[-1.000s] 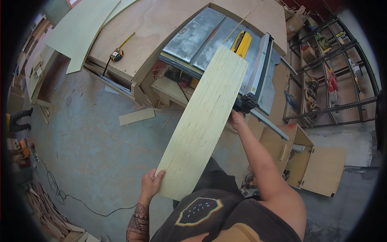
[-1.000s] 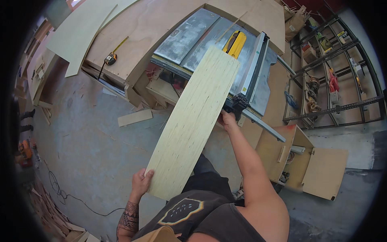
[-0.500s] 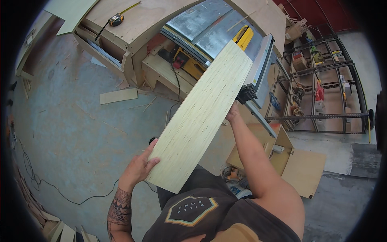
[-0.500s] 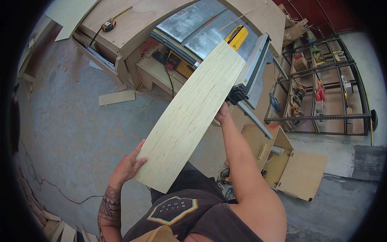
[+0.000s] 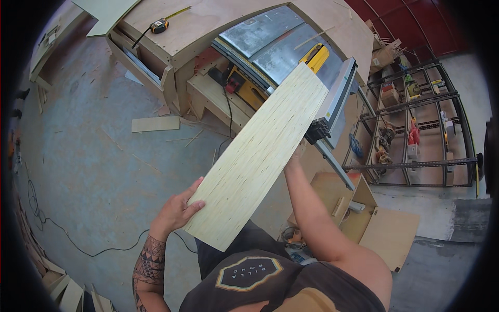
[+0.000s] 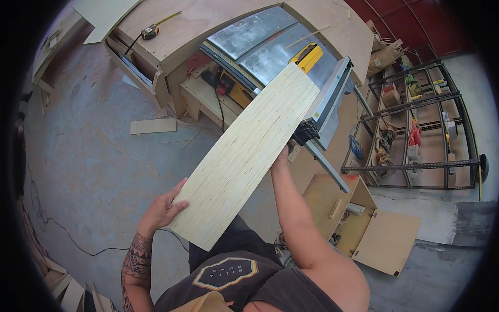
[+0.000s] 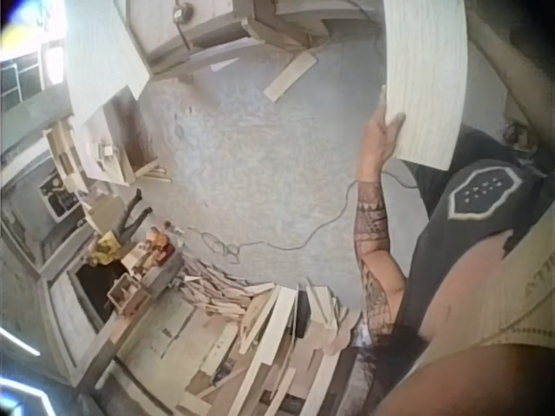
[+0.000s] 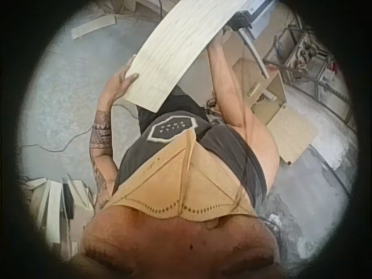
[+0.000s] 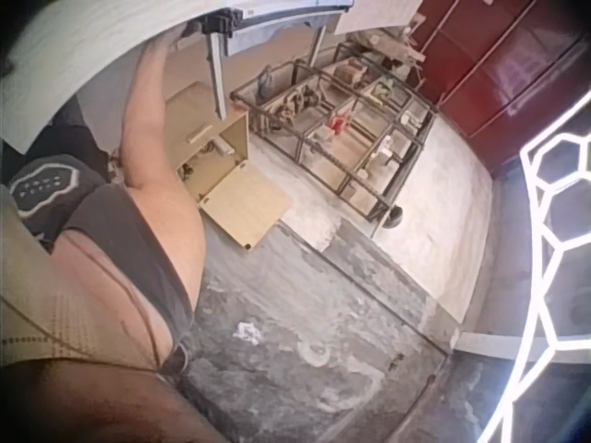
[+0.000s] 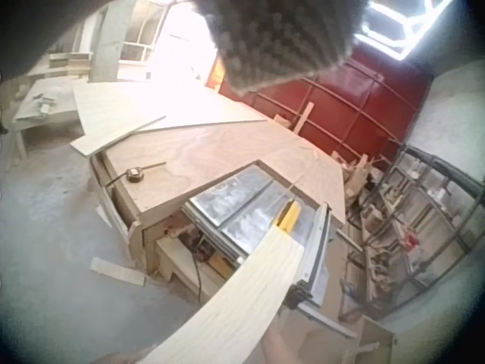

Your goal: The person attaches the fence onto a table saw, feeds a wooden board through the saw to cut it, and carries the wood away.

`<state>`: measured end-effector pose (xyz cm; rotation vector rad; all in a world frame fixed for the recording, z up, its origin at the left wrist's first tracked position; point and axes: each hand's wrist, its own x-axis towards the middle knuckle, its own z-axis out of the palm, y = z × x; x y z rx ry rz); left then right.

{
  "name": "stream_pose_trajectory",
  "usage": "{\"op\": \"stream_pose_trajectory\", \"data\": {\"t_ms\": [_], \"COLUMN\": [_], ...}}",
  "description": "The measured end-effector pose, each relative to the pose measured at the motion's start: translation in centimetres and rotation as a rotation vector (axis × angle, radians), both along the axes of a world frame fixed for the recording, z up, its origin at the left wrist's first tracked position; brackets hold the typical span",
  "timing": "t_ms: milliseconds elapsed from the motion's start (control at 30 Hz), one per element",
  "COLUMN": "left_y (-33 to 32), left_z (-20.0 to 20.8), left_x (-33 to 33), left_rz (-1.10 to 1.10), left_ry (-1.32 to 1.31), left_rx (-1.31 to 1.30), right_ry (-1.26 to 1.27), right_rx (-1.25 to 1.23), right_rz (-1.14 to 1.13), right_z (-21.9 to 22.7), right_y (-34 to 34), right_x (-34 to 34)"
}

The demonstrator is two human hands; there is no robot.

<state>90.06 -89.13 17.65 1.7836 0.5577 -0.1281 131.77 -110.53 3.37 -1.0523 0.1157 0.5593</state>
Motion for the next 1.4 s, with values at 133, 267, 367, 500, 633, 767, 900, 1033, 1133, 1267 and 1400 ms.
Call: {"op": "stream_pose_trajectory", "data": {"t_ms": [133, 267, 367, 500, 633, 767, 900, 1033, 1133, 1267, 1400], "left_y": [0.6, 1.7, 2.1, 2.2, 2.4, 2.9, 3.3, 3.1, 1.7, 1.7, 2.5], "left_z": [-0.7, 0.6, 0.3, -1.2, -2.3, -2.1, -2.2, -1.6, -2.1, -2.8, -1.7], "left_x": [1.1, 2.2, 3.0, 3.3, 3.4, 3.3, 2.0, 2.8, 3.4, 3.8, 4.1], "left_rz": [-0.087, -0.136, -0.165, -0.152, -0.162, -0.213, -0.178, -0.196, -0.186, -0.168, -0.196], "left_ry": [0.002, 0.062, 0.06, -0.04, -0.072, -0.05, -0.071, -0.026, -0.014, -0.04, -0.042], "left_rx": [-0.027, -0.06, -0.103, -0.072, -0.092, -0.121, -0.156, -0.154, -0.147, -0.117, -0.158], "right_ry": [0.036, 0.046, 0.045, 0.043, 0.035, 0.009, -0.018, -0.028, -0.023, -0.026, -0.02], "right_rx": [0.034, -0.048, -0.111, -0.19, -0.258, -0.299, -0.304, -0.295, -0.279, -0.268, -0.266], "right_rz": [0.058, 0.067, 0.07, 0.073, 0.062, 0.03, -0.019, -0.071, -0.093, -0.105, -0.105], "right_z": [1.5, 0.9, -0.1, -0.8, -1.1, -0.4, 0.6, 0.9, 0.8, 1.1, 0.8], "right_y": [-1.7, -0.7, -1.0, -1.9, -3.2, -5.0, -6.3, -8.1, -8.4, -8.5, -8.4], "right_x": [-1.4, -4.0, -5.0, -5.8, -6.4, -5.9, -5.1, -4.7, -4.9, -4.4, -4.1]}}
